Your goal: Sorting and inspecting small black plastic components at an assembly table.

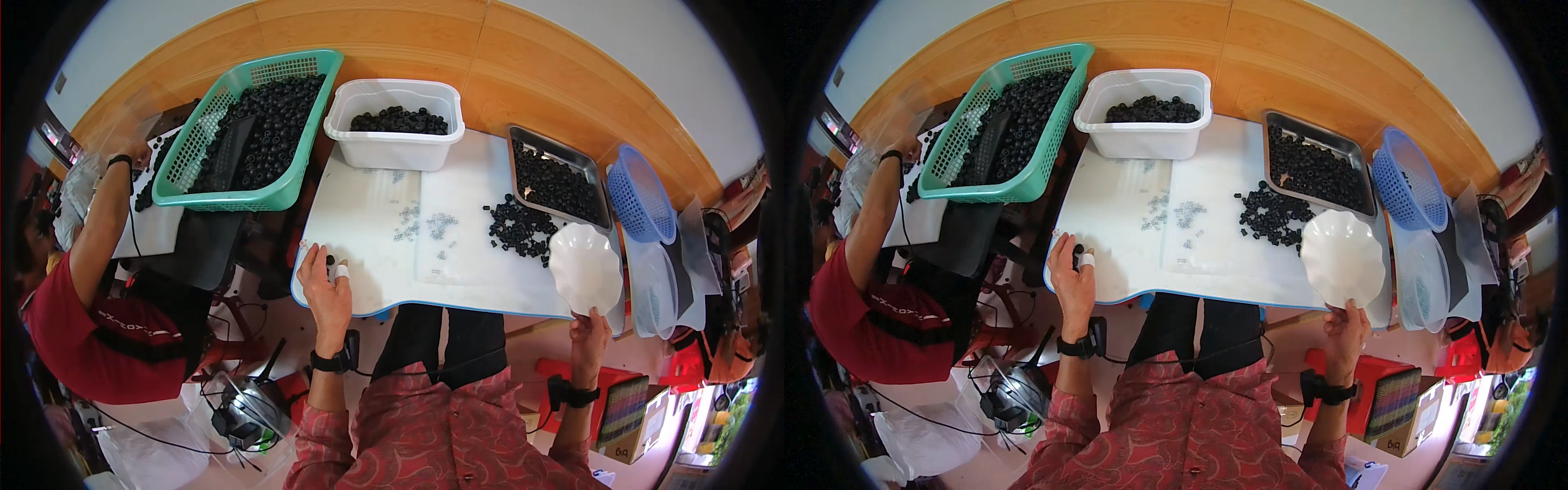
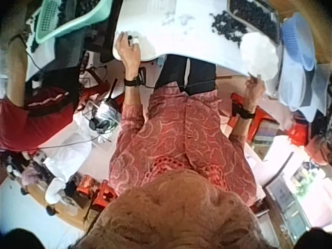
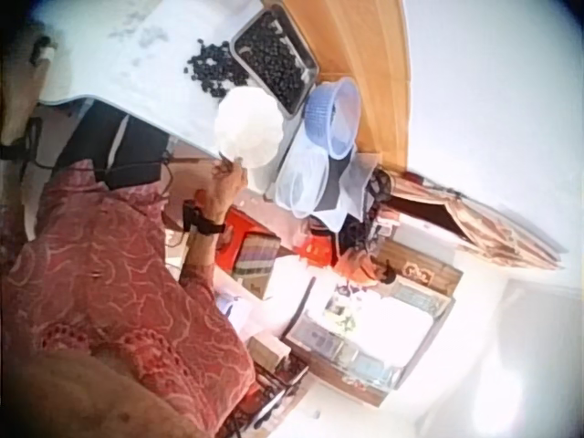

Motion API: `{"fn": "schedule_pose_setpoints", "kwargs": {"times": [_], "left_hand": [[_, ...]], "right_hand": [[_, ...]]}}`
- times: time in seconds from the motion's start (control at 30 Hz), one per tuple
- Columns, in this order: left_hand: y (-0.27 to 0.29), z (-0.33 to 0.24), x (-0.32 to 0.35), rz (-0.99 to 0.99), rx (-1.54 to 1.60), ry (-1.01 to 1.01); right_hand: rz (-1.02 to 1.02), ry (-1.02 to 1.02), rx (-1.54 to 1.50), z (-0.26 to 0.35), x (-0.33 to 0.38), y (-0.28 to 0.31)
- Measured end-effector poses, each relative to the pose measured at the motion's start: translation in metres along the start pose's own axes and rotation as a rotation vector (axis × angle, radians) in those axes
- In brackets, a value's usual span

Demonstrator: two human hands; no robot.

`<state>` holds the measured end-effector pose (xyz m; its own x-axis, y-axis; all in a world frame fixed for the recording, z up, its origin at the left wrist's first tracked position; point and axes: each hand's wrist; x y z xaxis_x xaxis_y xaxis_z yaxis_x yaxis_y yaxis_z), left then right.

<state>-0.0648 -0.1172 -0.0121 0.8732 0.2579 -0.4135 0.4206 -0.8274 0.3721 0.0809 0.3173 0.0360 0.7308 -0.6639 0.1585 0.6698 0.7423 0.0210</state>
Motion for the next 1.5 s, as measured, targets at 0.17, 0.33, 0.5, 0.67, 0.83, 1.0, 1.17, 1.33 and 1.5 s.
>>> {"fn": "schedule_pose_setpoints", "kwargs": {"times": [0.17,0.33,0.5,0.67,0.83,1.0,1.17,1.33,1.5], "left_hand": [[0.0,-0.012,-0.008,-0.029,-0.165,-0.047],[-0.022,-0.033,-0.04,0.075,0.148,-0.041],[-0.058,-0.026,-0.073,0.12,0.297,-0.002],[-0.089,-0.012,-0.106,0.173,0.343,0.231],[-0.112,0.012,-0.124,0.127,0.163,0.166],[-0.117,-0.002,-0.145,0.118,0.066,0.215],[-0.121,0.036,-0.168,-0.083,-0.052,0.109],[-0.124,0.033,-0.156,0.155,-0.091,0.087],[-0.122,0.019,-0.142,-0.009,0.112,0.073]], "right_hand": [[-0.126,-0.023,-0.149,-0.035,-0.022,0.031],[-0.149,-0.031,-0.234,-0.066,-0.04,0.045],[-0.157,-0.113,-0.207,-0.055,-0.03,0.031],[-0.002,-0.325,0.078,-0.029,0.003,0.007],[0.351,0.119,0.529,0.058,0.041,-0.104],[0.569,0.459,0.684,0.095,0.014,-0.2],[0.542,0.955,1.012,0.105,-0.026,-0.281],[0.333,1.325,1.059,0.09,-0.06,-0.341],[0.325,1.328,1.259,0.083,-0.068,-0.375]]}}
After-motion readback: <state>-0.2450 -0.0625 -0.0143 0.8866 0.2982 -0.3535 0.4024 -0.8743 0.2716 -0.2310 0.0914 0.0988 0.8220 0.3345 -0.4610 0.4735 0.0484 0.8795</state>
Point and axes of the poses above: each hand's wrist, its own x-axis away from the middle knuckle, its own y-axis out of the back of the hand, z = x × y, and after that the axes turned 12 degrees about x, right-handed
